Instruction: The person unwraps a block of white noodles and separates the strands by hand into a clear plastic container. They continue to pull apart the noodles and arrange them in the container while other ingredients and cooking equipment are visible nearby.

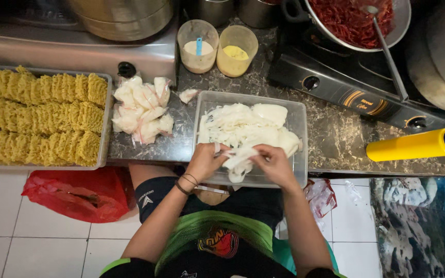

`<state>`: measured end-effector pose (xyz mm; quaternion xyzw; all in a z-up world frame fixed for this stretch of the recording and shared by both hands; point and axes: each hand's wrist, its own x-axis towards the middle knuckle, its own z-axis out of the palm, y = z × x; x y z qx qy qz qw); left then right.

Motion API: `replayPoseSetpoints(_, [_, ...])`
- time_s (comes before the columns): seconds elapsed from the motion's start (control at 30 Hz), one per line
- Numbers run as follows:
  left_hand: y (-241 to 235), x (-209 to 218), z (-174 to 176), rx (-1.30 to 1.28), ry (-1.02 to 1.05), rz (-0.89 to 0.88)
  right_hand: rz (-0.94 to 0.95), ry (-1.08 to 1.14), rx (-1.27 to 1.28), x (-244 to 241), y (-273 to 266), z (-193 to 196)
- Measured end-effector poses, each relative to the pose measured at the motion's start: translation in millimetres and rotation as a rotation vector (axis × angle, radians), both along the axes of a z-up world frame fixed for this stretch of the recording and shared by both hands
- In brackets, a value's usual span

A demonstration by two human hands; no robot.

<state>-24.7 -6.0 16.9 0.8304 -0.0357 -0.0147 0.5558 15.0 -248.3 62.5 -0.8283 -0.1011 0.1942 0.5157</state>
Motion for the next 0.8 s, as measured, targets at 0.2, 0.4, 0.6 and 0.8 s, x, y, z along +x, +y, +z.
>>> replayPoseSetpoints(0.2, [-3.5, 3.3, -36.3, 0.451, -0.001, -0.094, -0.151, -0.141, 0.29, 8.8, -40.8, 47.6])
replayPoseSetpoints(0.4, [-4.4, -7.3, -3.7, 0.585, 0.16, -0.192, -0.239, -0.302, 0.418, 4.5, -34.3, 112.0])
replayPoseSetpoints(0.6, [0.8, -18.6, 48.8, 0.607, 0.118, -0.181, -0.142, -0.447, 0.31, -3.1, -12.4, 144.4])
replayPoseSetpoints(0.8, [-3.7, -17.0, 58.6, 0.596, -0.041, -0.114, 0.078, -0.43, -0.204, 17.8, 11.8, 104.4])
